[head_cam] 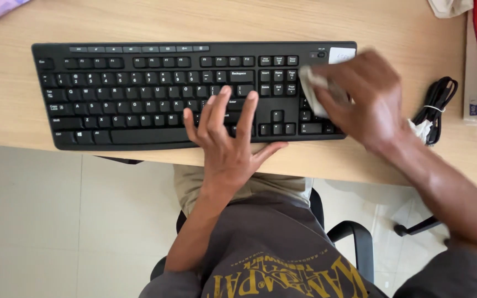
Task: Cleaning a computer keyboard using a wet wipe.
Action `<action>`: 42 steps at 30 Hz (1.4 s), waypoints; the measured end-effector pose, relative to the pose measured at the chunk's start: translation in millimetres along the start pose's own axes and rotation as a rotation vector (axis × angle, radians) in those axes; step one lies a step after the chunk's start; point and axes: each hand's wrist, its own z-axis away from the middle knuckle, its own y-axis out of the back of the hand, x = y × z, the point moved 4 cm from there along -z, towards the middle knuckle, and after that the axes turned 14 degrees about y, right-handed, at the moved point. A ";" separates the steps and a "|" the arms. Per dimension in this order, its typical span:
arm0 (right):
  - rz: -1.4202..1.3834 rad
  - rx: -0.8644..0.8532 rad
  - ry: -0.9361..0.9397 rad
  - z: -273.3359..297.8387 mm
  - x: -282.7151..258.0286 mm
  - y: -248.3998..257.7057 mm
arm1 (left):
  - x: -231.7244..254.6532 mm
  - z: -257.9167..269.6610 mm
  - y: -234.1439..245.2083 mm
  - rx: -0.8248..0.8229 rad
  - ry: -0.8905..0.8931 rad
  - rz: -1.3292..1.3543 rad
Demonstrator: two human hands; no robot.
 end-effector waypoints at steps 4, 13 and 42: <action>0.069 -0.005 -0.060 -29.2 -0.4 -3.8 | -1.6 1.8 0.0 -0.016 0.029 -0.017; 0.041 -0.170 0.109 -3.8 -56.6 -5.9 | -3.0 0.4 -1.5 -0.014 0.038 0.012; -0.301 -0.267 -0.170 -39.0 -37.6 -10.5 | -10.1 10.0 -6.8 0.004 0.117 0.123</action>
